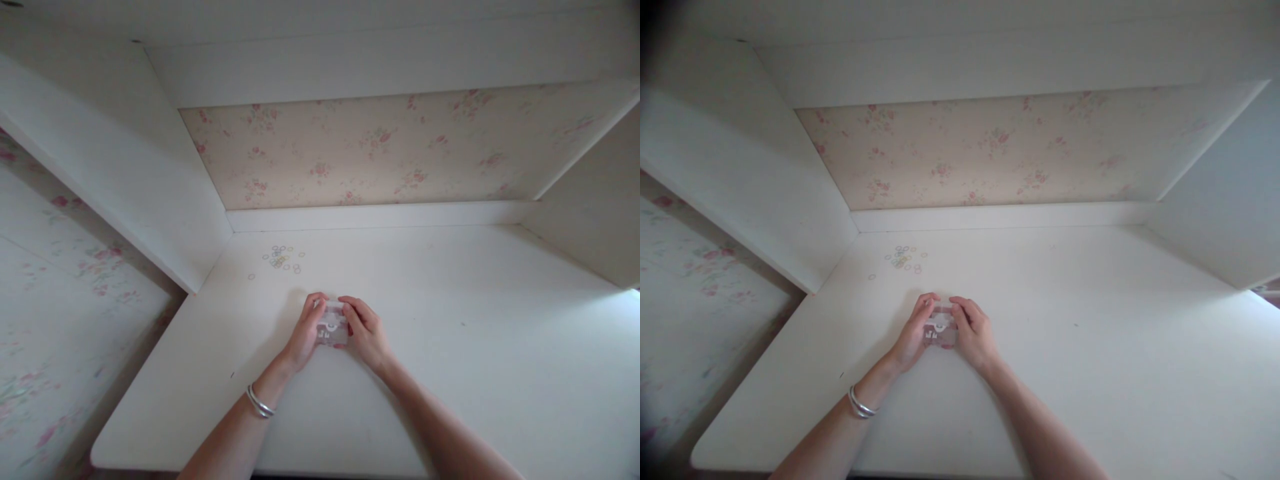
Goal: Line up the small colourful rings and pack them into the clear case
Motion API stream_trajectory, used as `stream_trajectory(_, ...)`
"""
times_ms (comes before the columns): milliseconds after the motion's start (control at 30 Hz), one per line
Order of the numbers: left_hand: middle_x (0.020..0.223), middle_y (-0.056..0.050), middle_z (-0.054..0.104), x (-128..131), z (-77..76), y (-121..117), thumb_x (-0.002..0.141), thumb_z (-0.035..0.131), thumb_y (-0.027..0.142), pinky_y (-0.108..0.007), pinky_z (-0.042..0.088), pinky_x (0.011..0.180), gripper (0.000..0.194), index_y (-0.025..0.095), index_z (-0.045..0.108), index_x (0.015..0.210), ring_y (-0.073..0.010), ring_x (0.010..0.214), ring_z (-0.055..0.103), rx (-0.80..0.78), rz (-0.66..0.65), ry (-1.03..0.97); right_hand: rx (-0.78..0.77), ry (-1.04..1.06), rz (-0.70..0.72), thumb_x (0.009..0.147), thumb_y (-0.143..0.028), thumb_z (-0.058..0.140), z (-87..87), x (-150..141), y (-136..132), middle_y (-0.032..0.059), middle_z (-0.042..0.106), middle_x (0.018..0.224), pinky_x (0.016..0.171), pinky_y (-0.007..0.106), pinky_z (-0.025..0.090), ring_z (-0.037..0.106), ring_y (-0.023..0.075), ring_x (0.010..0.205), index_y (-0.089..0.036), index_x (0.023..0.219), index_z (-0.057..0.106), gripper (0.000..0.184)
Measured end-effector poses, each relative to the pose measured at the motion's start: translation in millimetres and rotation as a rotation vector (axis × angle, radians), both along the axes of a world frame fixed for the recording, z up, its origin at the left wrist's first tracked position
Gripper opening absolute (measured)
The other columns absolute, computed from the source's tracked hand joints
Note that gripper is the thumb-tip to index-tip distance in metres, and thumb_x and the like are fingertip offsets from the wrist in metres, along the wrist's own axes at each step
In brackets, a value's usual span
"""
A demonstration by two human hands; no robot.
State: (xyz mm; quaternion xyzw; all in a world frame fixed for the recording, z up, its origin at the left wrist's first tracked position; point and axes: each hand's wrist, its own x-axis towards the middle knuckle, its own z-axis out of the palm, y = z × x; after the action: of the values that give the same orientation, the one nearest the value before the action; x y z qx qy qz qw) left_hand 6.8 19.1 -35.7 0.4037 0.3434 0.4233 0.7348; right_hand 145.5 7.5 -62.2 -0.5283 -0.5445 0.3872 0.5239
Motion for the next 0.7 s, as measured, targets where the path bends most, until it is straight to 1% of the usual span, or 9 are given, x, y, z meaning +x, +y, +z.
stream_trajectory(100,0.091,-0.001,0.058,-0.1,-2.5,0.9,0.086,0.046,0.052,-0.033,0.054,0.050,0.032,0.027,0.040,0.104,-0.0180,0.069,0.063,0.020,0.008,0.037,-0.012,-0.001,-0.009,0.088,-0.042,0.046,-1.4,-1.2,0.0,0.0037,0.061,0.081,0.054,0.024,0.042,0.053,0.0132,0.064,-0.020,0.103,0.062,0.032)
stream_trajectory(233,0.091,-0.001,0.058,-0.2,-5.4,2.0,0.086,0.047,0.051,-0.031,0.054,0.049,0.031,0.027,0.041,0.105,-0.0165,0.066,0.062,0.036,0.031,0.052,-0.030,0.038,-0.031,0.087,-0.042,0.048,-2.1,-1.3,1.7,0.0005,0.058,0.074,0.054,0.024,0.041,0.050,0.0122,0.060,-0.021,0.116,0.056,0.038)
stream_trajectory(267,0.089,-0.001,0.058,-0.4,-5.9,2.2,0.086,0.047,0.051,-0.030,0.054,0.049,0.031,0.026,0.041,0.105,-0.0163,0.065,0.062,0.040,0.037,0.050,-0.038,0.050,-0.023,0.087,-0.043,0.048,-2.0,-0.9,2.4,0.0007,0.058,0.074,0.054,0.024,0.041,0.050,0.0120,0.060,-0.020,0.115,0.057,0.037)
stream_trajectory(333,0.084,0.000,0.057,-0.6,-6.3,2.4,0.086,0.046,0.050,-0.029,0.053,0.047,0.031,0.026,0.041,0.104,-0.0160,0.063,0.061,0.045,0.045,0.052,-0.063,0.073,0.007,0.086,-0.044,0.048,-1.7,0.1,3.4,0.0016,0.058,0.074,0.052,0.024,0.040,0.049,0.0118,0.058,-0.019,0.106,0.061,0.035)
stream_trajectory(400,0.082,0.000,0.058,-0.6,-5.5,1.9,0.087,0.046,0.050,-0.031,0.053,0.047,0.030,0.025,0.041,0.103,-0.0165,0.062,0.061,0.035,0.033,0.054,-0.077,0.095,0.027,0.086,-0.045,0.049,-1.0,0.6,3.6,0.0019,0.059,0.073,0.050,0.024,0.040,0.048,0.0115,0.057,-0.018,0.099,0.063,0.033)
stream_trajectory(533,0.090,-0.003,0.060,1.4,-0.9,-0.2,0.087,0.045,0.050,-0.034,0.054,0.047,0.031,0.025,0.040,0.104,-0.0192,0.066,0.063,0.012,-0.006,0.003,-0.060,0.120,-0.003,0.084,-0.045,0.050,1.8,0.0,2.7,0.0022,0.058,0.075,0.050,0.023,0.040,0.049,0.0117,0.059,-0.018,0.094,0.064,0.031)
stream_trajectory(600,0.095,-0.004,0.059,2.3,0.7,-0.3,0.087,0.046,0.050,-0.033,0.054,0.049,0.031,0.025,0.039,0.104,-0.0190,0.069,0.063,0.014,0.015,-0.035,-0.081,0.125,-0.007,0.084,-0.046,0.050,3.9,0.0,2.5,0.0012,0.057,0.074,0.050,0.023,0.040,0.049,0.0117,0.060,-0.019,0.101,0.062,0.034)
stream_trajectory(700,0.100,-0.003,0.057,1.4,-0.9,1.9,0.085,0.048,0.052,-0.027,0.052,0.047,0.035,0.026,0.039,0.107,-0.0170,0.071,0.062,0.019,0.092,-0.056,-0.122,0.094,0.051,0.085,-0.048,0.049,7.1,1.7,1.8,-0.0006,0.056,0.072,0.052,0.022,0.040,0.050,0.0118,0.062,-0.021,0.116,0.055,0.043)
